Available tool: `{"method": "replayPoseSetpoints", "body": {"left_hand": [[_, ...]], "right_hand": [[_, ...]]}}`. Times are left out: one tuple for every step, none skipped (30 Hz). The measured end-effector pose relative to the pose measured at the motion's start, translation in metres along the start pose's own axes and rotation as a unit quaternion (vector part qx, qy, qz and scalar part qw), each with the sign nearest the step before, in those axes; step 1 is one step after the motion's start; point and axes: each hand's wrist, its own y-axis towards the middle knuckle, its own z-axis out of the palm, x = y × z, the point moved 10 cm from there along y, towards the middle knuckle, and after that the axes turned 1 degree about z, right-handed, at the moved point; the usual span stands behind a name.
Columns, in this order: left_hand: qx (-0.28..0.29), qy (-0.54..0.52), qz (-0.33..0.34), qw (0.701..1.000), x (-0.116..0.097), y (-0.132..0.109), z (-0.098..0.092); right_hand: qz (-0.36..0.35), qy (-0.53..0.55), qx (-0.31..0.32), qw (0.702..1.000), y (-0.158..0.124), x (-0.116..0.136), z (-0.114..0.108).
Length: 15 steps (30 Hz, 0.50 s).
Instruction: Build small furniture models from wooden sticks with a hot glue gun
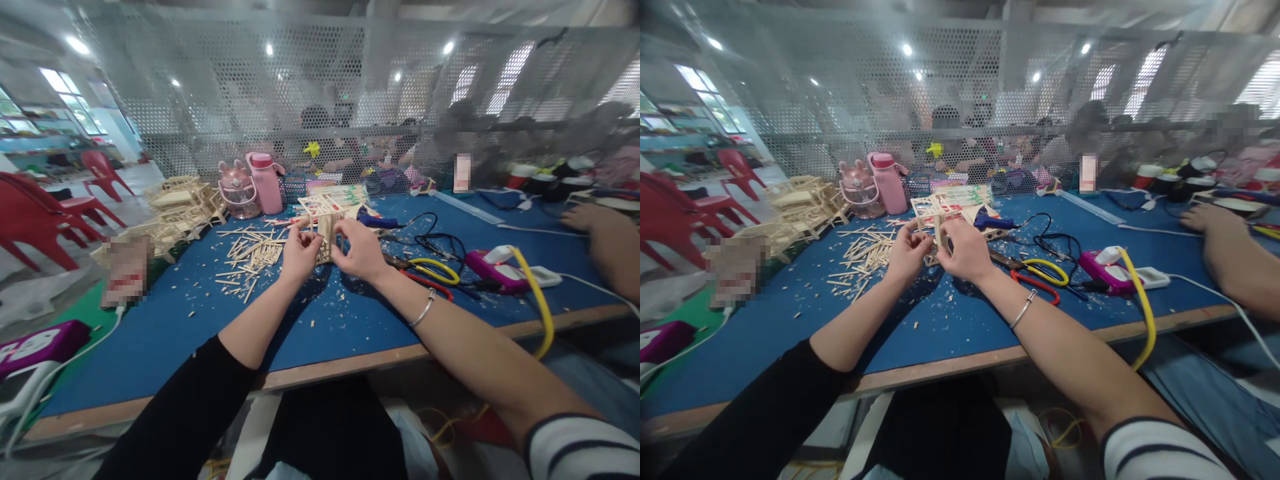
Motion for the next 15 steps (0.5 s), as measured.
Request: {"method": "replayPoseSetpoints", "body": {"left_hand": [[-0.001, 0.000, 0.001, 1.000, 0.000, 0.000, 0.000], [-0.001, -0.001, 0.002, 1.000, 0.000, 0.000, -0.001], [0.001, -0.001, 0.003, 1.000, 0.000, 0.000, -0.001], [0.003, 0.000, 0.004, 1.000, 0.000, 0.001, -0.001], [0.005, 0.001, 0.005, 1.000, 0.000, 0.001, -0.001], [0.006, 0.003, 0.004, 1.000, 0.000, 0.001, -0.001], [0.006, 0.006, 0.003, 1.000, 0.000, 0.001, -0.001], [0.005, 0.008, 0.001, 1.000, 0.000, 0.001, -0.001], [0.004, 0.010, -0.001, 1.000, 0.000, 0.000, -0.002], [0.002, 0.011, -0.002, 1.000, 0.000, 0.000, -0.002], [0.001, 0.013, -0.002, 1.000, 0.000, 0.000, -0.001], [0.000, 0.016, -0.002, 1.000, 0.000, 0.000, -0.002], [-0.002, 0.020, -0.002, 1.000, 0.001, 0.000, -0.002], [-0.005, 0.023, -0.001, 1.000, 0.001, 0.000, -0.002], [-0.006, 0.025, 0.000, 1.000, 0.001, -0.001, -0.002]], "right_hand": [[-0.021, -0.017, 0.018, 0.999, 0.000, 0.006, 0.003], [-0.035, -0.033, 0.031, 0.998, 0.000, 0.010, 0.005], [-0.042, -0.046, 0.038, 0.997, -0.001, 0.013, 0.007], [-0.046, -0.057, 0.042, 0.996, -0.001, 0.014, 0.008], [-0.049, -0.066, 0.042, 0.996, -0.001, 0.015, 0.008], [-0.052, -0.071, 0.042, 0.995, -0.001, 0.016, 0.008], [-0.055, -0.074, 0.041, 0.995, -0.002, 0.017, 0.008], [-0.058, -0.072, 0.039, 0.995, -0.002, 0.019, 0.007], [-0.061, -0.068, 0.035, 0.995, -0.003, 0.020, 0.005], [-0.062, -0.060, 0.027, 0.996, -0.003, 0.021, 0.001], [-0.061, -0.049, 0.013, 0.997, -0.004, 0.022, -0.004], [-0.057, -0.039, -0.006, 0.998, -0.004, 0.021, -0.011], [-0.050, -0.030, -0.029, 0.998, -0.004, 0.020, -0.020], [-0.039, -0.024, -0.055, 0.997, -0.004, 0.017, -0.030], [-0.027, -0.019, -0.080, 0.996, -0.005, 0.014, -0.040]]}}
